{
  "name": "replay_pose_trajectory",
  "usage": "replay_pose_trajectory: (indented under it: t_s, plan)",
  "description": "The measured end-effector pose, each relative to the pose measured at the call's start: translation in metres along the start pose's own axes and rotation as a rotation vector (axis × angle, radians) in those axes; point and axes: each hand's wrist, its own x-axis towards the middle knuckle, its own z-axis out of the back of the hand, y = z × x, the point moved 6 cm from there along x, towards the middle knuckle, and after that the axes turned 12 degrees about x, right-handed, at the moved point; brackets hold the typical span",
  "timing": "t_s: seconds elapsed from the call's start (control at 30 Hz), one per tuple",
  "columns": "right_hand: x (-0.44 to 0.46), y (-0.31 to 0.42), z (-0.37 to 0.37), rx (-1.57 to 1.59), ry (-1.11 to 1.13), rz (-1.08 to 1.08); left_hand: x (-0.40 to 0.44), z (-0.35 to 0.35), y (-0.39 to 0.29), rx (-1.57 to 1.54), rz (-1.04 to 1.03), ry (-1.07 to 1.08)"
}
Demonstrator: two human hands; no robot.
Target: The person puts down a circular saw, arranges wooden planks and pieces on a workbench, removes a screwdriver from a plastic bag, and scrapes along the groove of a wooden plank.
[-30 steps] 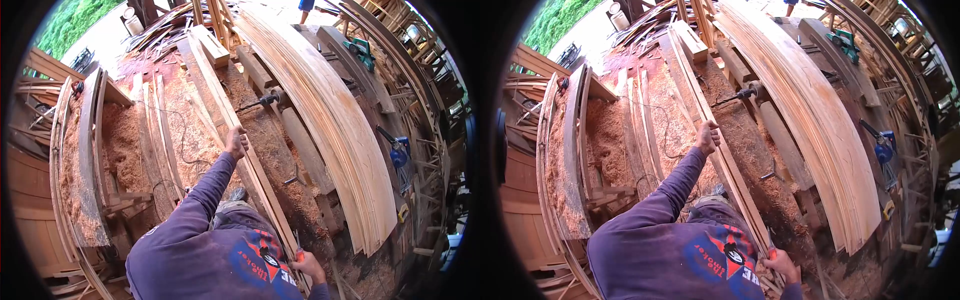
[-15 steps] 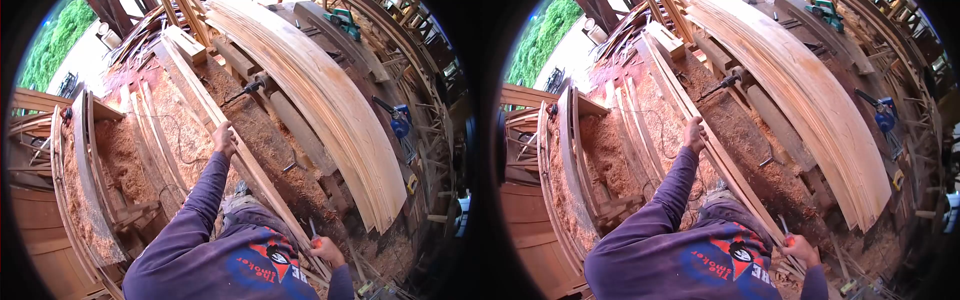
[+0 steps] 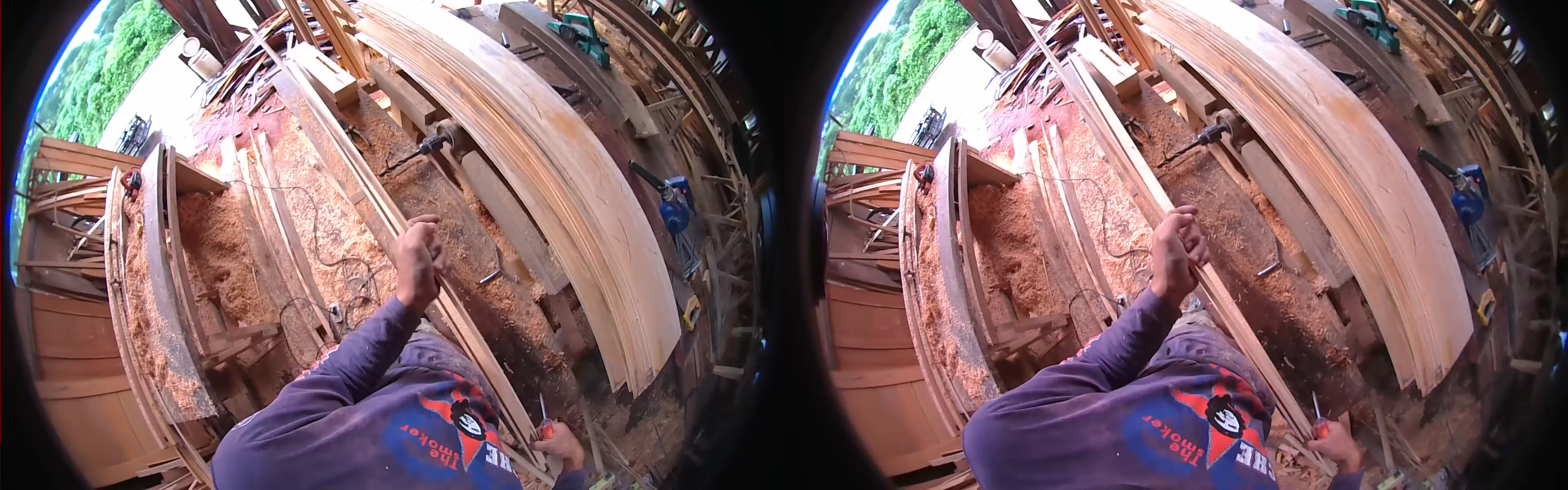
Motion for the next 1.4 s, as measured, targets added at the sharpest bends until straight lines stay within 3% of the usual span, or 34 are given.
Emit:
replay_pose_trajectory:
  t_s: [0.07,0.13,0.17,0.2,0.3,0.33,0.4,0.47,0.53,0.57,0.6,0.63,0.7,0.73,1.03,1.2,1.23,1.4]
  plan:
    - [-0.006,-0.013,0.007,-0.035,-0.047,-0.003,-0.027,-0.031,-0.033,0.003,-0.078,0.111]
    - [-0.029,0.024,0.016,0.084,-0.152,0.107,-0.032,-0.067,-0.067,-0.015,-0.194,0.320]
    - [-0.041,0.036,0.025,0.087,-0.288,0.197,-0.024,-0.078,-0.076,-0.056,-0.184,0.319]
    - [-0.063,0.068,0.025,0.222,-0.331,0.153,-0.014,-0.091,-0.083,-0.096,-0.174,0.322]
    - [-0.082,0.065,0.051,0.011,-0.446,0.380,0.015,-0.132,-0.091,-0.194,-0.135,0.488]
    - [-0.102,0.084,0.051,-0.065,-0.525,0.465,0.021,-0.139,-0.091,0.014,-0.219,0.515]
    - [-0.120,0.099,0.052,-0.147,-0.610,0.555,0.006,-0.159,-0.087,0.009,-0.167,0.645]
    - [-0.142,0.108,0.058,-0.290,-0.870,0.759,0.005,-0.154,-0.067,0.135,-0.167,0.720]
    - [-0.152,0.116,0.061,-0.400,-0.919,0.781,0.033,-0.119,-0.021,0.480,-0.239,0.539]
    - [-0.155,0.122,0.063,-0.512,-1.002,0.840,0.045,-0.101,-0.005,0.775,-0.456,0.368]
    - [-0.160,0.131,0.064,-0.626,-1.086,0.901,0.074,-0.068,0.038,1.000,-0.516,0.327]
    - [-0.161,0.140,0.068,-0.665,-1.097,0.905,0.068,-0.044,0.052,1.409,-0.459,0.213]
    - [-0.162,0.155,0.082,-0.694,-1.116,0.870,0.072,0.015,0.106,1.756,-0.396,-0.041]
    - [-0.162,0.162,0.089,-0.707,-1.124,0.829,0.062,0.029,0.106,1.778,-0.320,-0.107]
    - [-0.140,0.260,0.165,-0.870,-1.010,0.883,0.069,0.052,0.110,1.633,-0.409,-0.410]
    - [-0.100,0.323,0.207,-0.912,-0.964,0.918,0.073,0.059,0.117,1.626,-0.463,-0.458]
    - [-0.085,0.332,0.224,-0.819,-0.918,0.793,0.072,0.060,0.117,1.624,-0.454,-0.452]
    - [0.013,0.387,0.255,-0.858,-0.805,0.885,0.069,0.059,0.114,1.554,-0.457,-0.447]
